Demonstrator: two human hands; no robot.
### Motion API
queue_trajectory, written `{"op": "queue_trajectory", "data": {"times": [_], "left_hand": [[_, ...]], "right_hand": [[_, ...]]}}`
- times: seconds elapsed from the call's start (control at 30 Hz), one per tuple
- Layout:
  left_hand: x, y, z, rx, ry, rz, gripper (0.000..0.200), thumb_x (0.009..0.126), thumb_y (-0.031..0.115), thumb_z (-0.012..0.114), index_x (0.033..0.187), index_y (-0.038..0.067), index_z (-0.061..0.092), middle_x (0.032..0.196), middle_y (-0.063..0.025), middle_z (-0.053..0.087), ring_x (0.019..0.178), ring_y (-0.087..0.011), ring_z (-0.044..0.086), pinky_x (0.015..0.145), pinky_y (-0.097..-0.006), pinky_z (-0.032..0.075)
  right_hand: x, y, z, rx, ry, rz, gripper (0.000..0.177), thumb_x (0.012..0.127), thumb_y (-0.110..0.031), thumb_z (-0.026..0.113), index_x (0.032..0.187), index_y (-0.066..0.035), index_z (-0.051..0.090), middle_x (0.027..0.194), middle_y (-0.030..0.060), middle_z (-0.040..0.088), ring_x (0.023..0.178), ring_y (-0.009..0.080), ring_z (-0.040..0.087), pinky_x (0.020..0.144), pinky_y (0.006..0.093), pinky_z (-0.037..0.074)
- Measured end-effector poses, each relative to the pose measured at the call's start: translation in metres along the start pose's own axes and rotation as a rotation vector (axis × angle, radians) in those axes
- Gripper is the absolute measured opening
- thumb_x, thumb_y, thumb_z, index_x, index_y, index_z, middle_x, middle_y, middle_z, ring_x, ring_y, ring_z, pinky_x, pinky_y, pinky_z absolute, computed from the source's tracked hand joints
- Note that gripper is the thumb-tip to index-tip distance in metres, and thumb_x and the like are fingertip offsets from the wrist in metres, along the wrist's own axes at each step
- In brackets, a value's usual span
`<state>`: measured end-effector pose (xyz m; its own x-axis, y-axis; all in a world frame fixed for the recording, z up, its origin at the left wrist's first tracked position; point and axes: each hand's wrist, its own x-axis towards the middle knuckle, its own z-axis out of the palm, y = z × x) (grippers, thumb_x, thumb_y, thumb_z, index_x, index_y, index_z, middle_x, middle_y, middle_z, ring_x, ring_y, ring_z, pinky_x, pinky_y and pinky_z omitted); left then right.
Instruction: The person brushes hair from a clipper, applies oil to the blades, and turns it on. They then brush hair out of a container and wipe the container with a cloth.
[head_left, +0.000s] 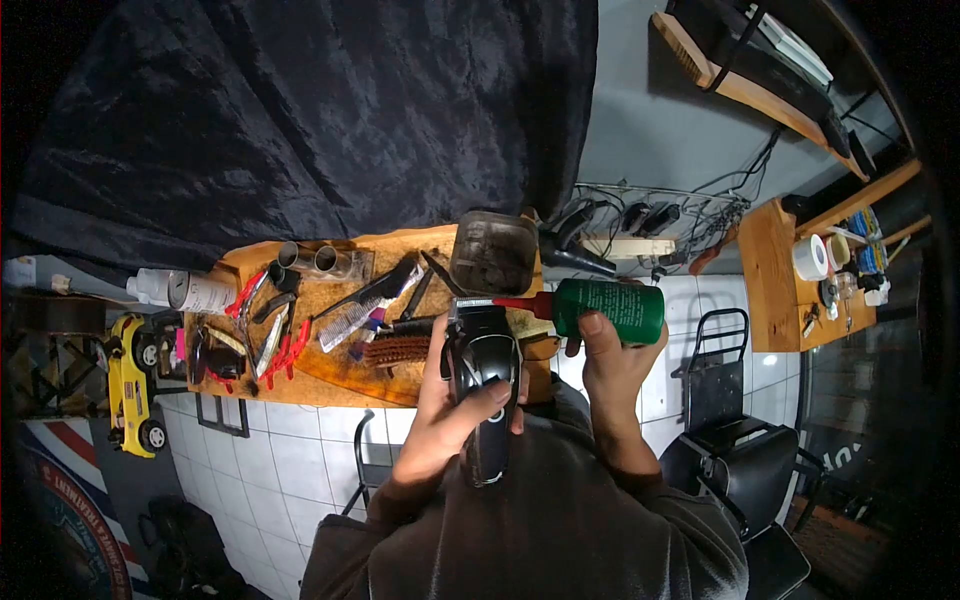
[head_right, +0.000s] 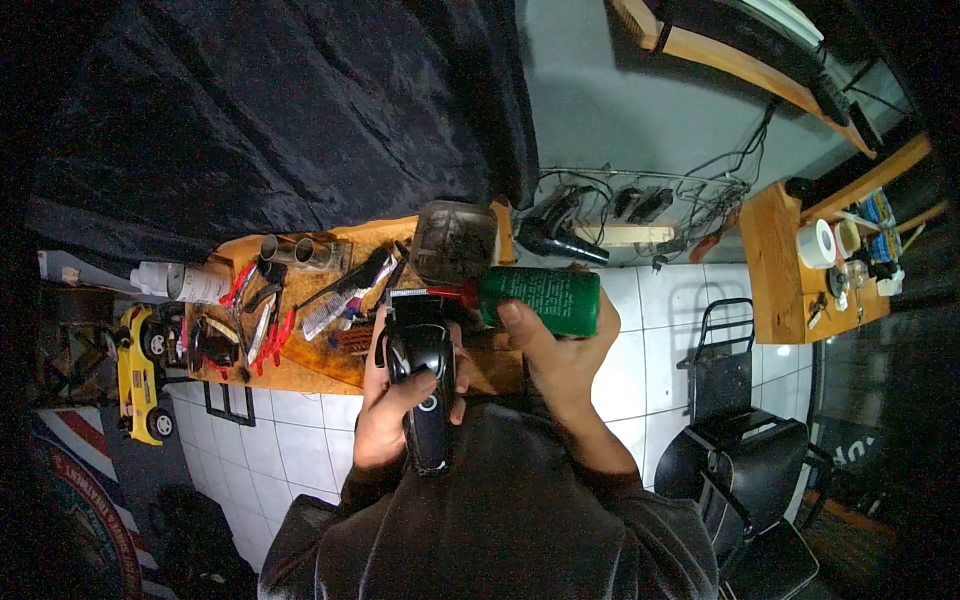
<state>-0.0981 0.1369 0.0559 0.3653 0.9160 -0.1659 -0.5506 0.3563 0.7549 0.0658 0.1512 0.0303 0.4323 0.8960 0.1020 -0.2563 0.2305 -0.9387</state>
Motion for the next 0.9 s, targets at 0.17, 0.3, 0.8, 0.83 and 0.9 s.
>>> {"op": "queue_trajectory", "data": {"times": [0.17, 0.3, 0.8, 0.83, 0.9], "left_hand": [[-0.001, 0.002, -0.002, -0.022, 0.03, 0.021, 0.07, 0.08, 0.004, 0.064, 0.137, 0.01, 0.023, 0.098, -0.0132, 0.053, 0.08, -0.0197, 0.059, 0.058, -0.0326, 0.055], [-0.001, 0.001, -0.004, -0.049, 0.031, 0.033, 0.071, 0.08, 0.003, 0.063, 0.138, 0.009, 0.023, 0.1, -0.0127, 0.053, 0.082, -0.02, 0.06, 0.058, -0.0326, 0.055], [0.003, -0.001, -0.002, 0.047, -0.03, -0.006, 0.067, 0.082, 0.001, 0.06, 0.136, 0.01, 0.022, 0.093, -0.0115, 0.053, 0.081, -0.0186, 0.057, 0.059, -0.0314, 0.054], [0.003, -0.001, -0.002, 0.04, -0.023, -0.004, 0.067, 0.082, 0.002, 0.061, 0.136, 0.01, 0.023, 0.094, -0.0114, 0.053, 0.081, -0.0187, 0.058, 0.059, -0.0315, 0.054], [0.003, -0.001, -0.002, 0.026, -0.009, 0.0, 0.067, 0.082, 0.002, 0.061, 0.136, 0.01, 0.023, 0.094, -0.0112, 0.053, 0.081, -0.0188, 0.058, 0.059, -0.0316, 0.054]], "right_hand": [[0.001, 0.003, -0.001, -0.021, 0.022, -0.016, 0.026, 0.077, -0.014, 0.077, 0.086, 0.003, 0.059, 0.073, 0.0061, 0.064, 0.057, 0.0091, 0.058, 0.052, 0.0215, 0.046], [0.002, 0.004, -0.002, 0.047, 0.022, 0.005, 0.025, 0.077, -0.012, 0.076, 0.087, 0.003, 0.059, 0.073, 0.0069, 0.064, 0.055, 0.0103, 0.058, 0.049, 0.0219, 0.046], [0.0, 0.009, 0.001, -0.024, -0.019, 0.036, 0.028, 0.074, -0.016, 0.08, 0.084, 0.0, 0.06, 0.074, 0.0027, 0.064, 0.064, 0.0069, 0.057, 0.058, 0.0211, 0.046], [0.0, 0.008, 0.001, -0.023, -0.026, 0.041, 0.027, 0.074, -0.016, 0.08, 0.084, 0.0, 0.06, 0.074, 0.0028, 0.064, 0.063, 0.0069, 0.057, 0.058, 0.0211, 0.046], [0.0, 0.006, 0.002, -0.01, -0.021, 0.049, 0.026, 0.075, -0.015, 0.079, 0.084, 0.0, 0.06, 0.075, 0.0036, 0.064, 0.063, 0.0072, 0.058, 0.058, 0.0212, 0.047]]}}
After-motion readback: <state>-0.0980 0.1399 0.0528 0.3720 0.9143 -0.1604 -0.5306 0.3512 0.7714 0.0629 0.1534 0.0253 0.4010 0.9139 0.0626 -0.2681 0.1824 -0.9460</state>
